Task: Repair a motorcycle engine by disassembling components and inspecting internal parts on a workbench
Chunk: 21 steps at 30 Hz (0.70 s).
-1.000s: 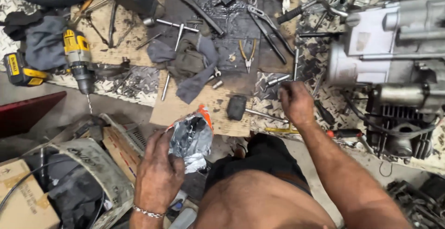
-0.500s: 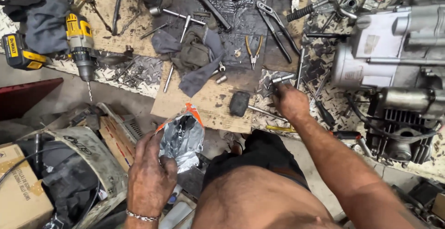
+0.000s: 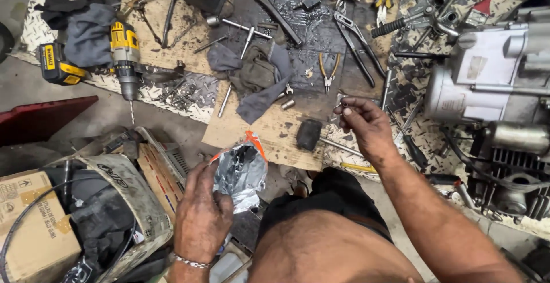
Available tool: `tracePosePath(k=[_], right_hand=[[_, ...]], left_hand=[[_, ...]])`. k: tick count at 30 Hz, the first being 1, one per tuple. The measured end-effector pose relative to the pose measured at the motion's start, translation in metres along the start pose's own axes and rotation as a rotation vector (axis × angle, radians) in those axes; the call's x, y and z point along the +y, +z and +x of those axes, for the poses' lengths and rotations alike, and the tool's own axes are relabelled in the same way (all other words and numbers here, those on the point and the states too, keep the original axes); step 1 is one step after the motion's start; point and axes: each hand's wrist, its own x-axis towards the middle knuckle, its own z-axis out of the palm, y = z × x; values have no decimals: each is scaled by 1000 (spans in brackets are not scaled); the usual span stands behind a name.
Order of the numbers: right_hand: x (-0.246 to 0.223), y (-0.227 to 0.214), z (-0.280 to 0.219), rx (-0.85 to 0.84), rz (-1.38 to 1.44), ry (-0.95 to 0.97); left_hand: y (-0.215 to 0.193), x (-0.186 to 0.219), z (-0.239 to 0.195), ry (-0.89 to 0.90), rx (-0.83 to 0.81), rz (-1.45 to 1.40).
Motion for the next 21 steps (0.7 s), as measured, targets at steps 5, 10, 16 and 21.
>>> tracePosePath(k=[5,10,16,21], right_hand=[[-12,12,-7,-279,240,-143],[-10,20,-6,-327,242,-225],[24,20,22,-198,-268,-109],[62,35,33,-352,-1295,57]], left_hand=[[6,-6,1,20,29,-62],[5,-9,-2,11,47,-86],[9,-25,-16,45,105,-152],[-8,-19,-25,-139,-27,-66]])
